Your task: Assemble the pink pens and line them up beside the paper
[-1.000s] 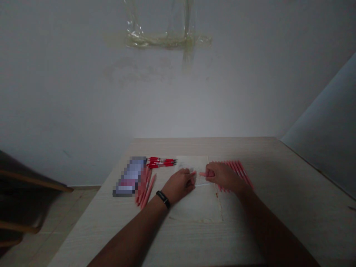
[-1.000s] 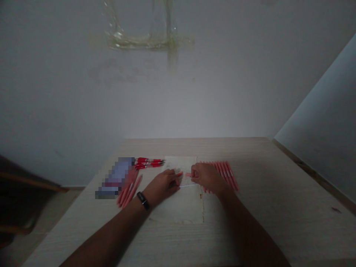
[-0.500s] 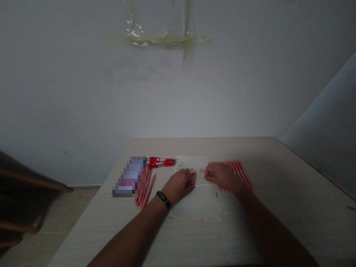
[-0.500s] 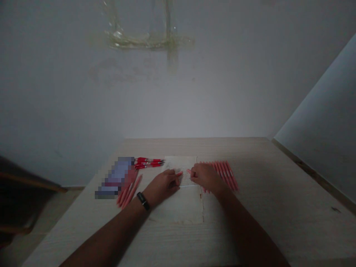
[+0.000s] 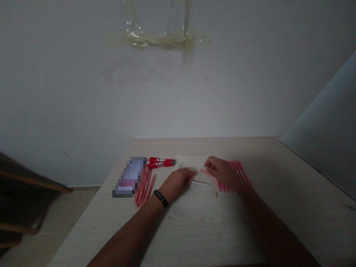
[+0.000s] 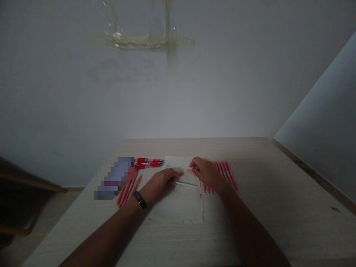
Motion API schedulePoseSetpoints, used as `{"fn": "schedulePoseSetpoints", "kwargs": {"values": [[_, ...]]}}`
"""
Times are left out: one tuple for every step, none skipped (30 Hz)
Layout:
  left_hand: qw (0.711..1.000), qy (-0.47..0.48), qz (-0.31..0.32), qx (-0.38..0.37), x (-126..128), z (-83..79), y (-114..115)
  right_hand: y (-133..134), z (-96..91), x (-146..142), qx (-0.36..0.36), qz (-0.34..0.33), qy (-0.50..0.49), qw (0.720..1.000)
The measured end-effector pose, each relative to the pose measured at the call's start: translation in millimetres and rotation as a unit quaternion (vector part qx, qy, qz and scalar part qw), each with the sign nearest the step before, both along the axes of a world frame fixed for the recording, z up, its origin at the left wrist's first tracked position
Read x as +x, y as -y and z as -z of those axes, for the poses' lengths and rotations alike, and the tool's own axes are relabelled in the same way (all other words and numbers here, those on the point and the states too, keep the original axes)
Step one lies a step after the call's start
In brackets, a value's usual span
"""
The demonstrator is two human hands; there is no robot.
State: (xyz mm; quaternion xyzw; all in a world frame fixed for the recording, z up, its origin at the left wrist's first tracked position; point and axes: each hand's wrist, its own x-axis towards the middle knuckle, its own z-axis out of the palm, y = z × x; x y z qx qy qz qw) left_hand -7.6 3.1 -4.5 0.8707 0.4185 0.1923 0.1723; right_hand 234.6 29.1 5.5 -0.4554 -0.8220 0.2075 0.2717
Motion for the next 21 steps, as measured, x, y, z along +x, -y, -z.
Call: {"fn": "schedulePoseSetpoints", "kwargs": {"values": [[1.000,-0.002,0.010,0.003,-0.4,-0.5,0.3,-0.8,1.1,0.0,0.006,-0.008,-0.006,1.000],[1.000,-0.003,0.019,0.005,-0.9,-0.9,0.7,-1.6,2.3,0.1,0.013,-0.014,-0.010,1.000],[1.000,-0.002,0.023,0.007,-1.4,-1.3,1.1,-2.4,3.3,0.3,0.020,-0.016,-0.012,1.000],[1.000,-0.001,0.022,0.007,-2.0,-1.7,1.4,-3.1,4.1,0.5,0.027,-0.016,-0.012,0.999],[1.000,0.002,0.015,0.008,-2.8,-2.3,1.4,-3.8,4.5,0.8,0.032,-0.015,-0.011,0.999],[1.000,0.005,0.003,0.008,-3.6,-2.9,1.2,-4.4,4.6,1.2,0.036,-0.015,-0.012,0.999],[1.000,0.009,-0.015,0.010,-4.6,-3.4,0.8,-4.9,4.4,1.8,0.040,-0.014,-0.014,0.999],[0.999,0.012,-0.034,0.010,-5.6,-4.0,0.1,-5.3,4.2,2.5,0.044,-0.015,-0.016,0.999],[0.998,0.014,-0.054,0.010,-6.6,-4.5,-0.7,-5.7,4.2,3.2,0.047,-0.016,-0.017,0.999],[0.997,0.016,-0.071,0.009,-7.5,-5.0,-1.6,-6.2,4.3,3.9,0.050,-0.017,-0.018,0.998],[0.996,0.018,-0.085,0.007,-8.3,-5.4,-2.2,-6.6,4.7,4.7,0.052,-0.018,-0.019,0.998],[0.995,0.019,-0.095,0.005,-8.7,-5.9,-2.7,-6.9,5.3,5.2,0.053,-0.019,-0.018,0.998],[0.995,0.020,-0.102,0.003,-8.9,-6.3,-2.9,-7.2,6.0,5.7,0.054,-0.019,-0.016,0.998],[0.994,0.021,-0.107,0.004,-8.8,-6.8,-2.9,-7.3,6.6,5.9,0.054,-0.019,-0.014,0.998],[0.994,0.022,-0.110,0.005,-8.5,-7.2,-2.6,-7.3,7.1,6.0,0.056,-0.021,-0.013,0.998],[0.993,0.021,-0.112,0.005,-8.2,-7.5,-2.3,-7.1,7.3,5.8,0.056,-0.023,-0.012,0.998],[0.993,0.021,-0.114,0.005,-7.8,-7.8,-2.1,-6.8,7.2,5.6,0.056,-0.025,-0.012,0.998],[0.993,0.020,-0.115,0.003,-7.6,-7.9,-1.9,-6.4,6.9,5.3,0.056,-0.027,-0.013,0.998],[0.993,0.019,-0.116,0.001,-7.5,-7.9,-1.8,-6.1,6.5,5.0,0.056,-0.029,-0.014,0.998],[0.993,0.018,-0.117,-0.002,-7.5,-7.8,-1.9,-5.9,6.1,4.8,0.055,-0.029,-0.014,0.998],[0.993,0.017,-0.118,-0.004,-7.6,-7.6,-2.1,-5.8,5.7,4.6,0.054,-0.028,-0.013,0.998]]}}
